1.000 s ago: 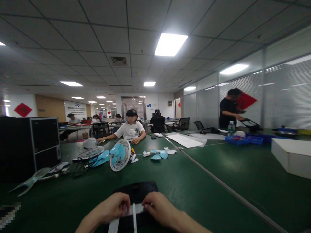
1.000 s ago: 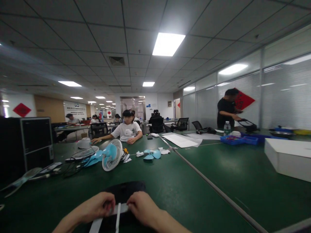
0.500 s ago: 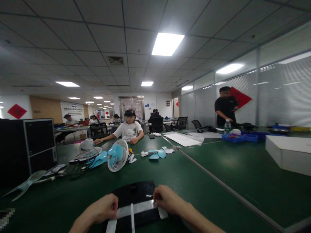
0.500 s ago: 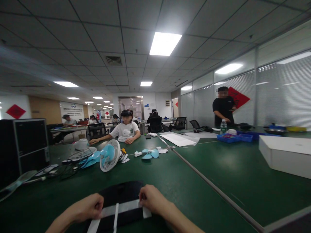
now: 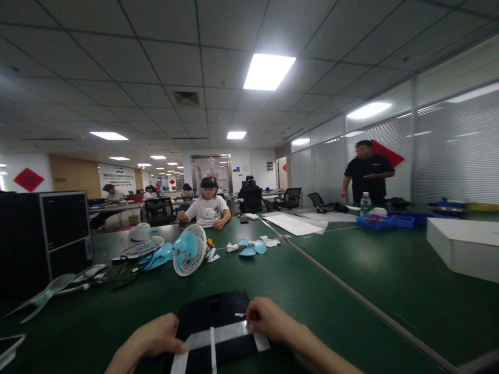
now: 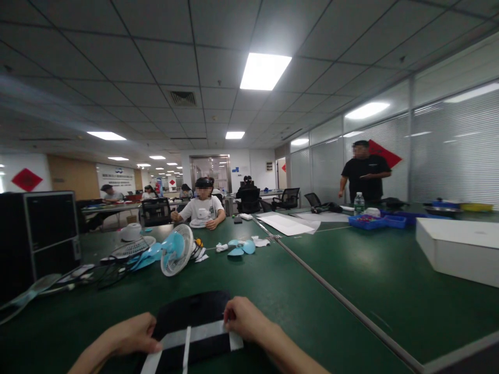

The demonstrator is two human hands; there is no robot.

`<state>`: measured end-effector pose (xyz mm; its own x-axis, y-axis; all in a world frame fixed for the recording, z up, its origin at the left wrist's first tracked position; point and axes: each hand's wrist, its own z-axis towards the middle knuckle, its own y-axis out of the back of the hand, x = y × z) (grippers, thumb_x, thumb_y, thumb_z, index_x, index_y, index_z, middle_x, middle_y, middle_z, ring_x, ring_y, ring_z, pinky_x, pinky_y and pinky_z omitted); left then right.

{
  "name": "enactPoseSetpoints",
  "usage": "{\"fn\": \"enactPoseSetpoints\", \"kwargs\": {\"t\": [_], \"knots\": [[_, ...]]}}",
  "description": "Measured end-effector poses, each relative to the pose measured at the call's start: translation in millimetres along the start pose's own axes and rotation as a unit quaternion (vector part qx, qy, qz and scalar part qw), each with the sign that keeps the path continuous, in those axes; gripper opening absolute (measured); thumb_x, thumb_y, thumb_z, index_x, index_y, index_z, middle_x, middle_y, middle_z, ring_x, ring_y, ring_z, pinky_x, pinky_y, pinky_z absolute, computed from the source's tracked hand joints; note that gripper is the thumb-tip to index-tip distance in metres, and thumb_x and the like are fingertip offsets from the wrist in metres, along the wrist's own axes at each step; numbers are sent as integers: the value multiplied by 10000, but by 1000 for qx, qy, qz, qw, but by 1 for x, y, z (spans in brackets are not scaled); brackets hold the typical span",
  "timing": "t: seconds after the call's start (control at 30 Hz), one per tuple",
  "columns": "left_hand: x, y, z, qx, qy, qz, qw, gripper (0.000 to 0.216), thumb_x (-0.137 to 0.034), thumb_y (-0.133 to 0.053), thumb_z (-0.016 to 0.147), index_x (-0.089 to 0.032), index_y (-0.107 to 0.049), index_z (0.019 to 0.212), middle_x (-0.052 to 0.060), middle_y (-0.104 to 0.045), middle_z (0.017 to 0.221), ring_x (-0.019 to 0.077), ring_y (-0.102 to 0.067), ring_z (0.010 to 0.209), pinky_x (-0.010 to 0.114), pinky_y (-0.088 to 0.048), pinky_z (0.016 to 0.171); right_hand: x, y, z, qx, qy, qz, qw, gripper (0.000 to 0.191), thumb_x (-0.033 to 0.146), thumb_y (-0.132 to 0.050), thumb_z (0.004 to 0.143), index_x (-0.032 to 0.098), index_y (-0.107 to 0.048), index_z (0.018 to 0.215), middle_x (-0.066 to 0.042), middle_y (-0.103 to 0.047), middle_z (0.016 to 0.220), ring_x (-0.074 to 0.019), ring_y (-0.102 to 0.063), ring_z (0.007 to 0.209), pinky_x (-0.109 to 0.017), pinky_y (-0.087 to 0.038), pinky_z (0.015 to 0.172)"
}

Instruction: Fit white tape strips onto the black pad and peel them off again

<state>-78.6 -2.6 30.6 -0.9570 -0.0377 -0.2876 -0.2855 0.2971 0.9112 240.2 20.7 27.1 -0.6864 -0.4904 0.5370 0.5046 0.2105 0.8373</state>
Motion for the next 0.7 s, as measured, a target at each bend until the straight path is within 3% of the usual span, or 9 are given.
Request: {"fn": "enactPoseSetpoints", "kwargs": {"t": [0.5, 0.7], "knots": [[7, 3, -1, 20, -6, -29, 999, 293, -408, -643, 567, -205, -543, 752, -21, -575, 754, 181, -513, 735, 272, -329, 595, -15, 2, 5, 44, 12, 61, 997, 208, 149, -617, 692, 175, -728, 866, 1, -685, 798, -130, -589, 712, -192, -409, 598], [12, 6, -2, 45, -24, -63, 997, 256, -355, -641, 563, -201, -548, 744, -25, -589, 723, 169, -546, 700, 252, -354, 572, -15, 3, 7, 18, 14, 63, 998, 211, 123, -575, 694, 165, -736, 823, -3, -693, 757, -124, -595, 683, -184, -412, 595]]}}
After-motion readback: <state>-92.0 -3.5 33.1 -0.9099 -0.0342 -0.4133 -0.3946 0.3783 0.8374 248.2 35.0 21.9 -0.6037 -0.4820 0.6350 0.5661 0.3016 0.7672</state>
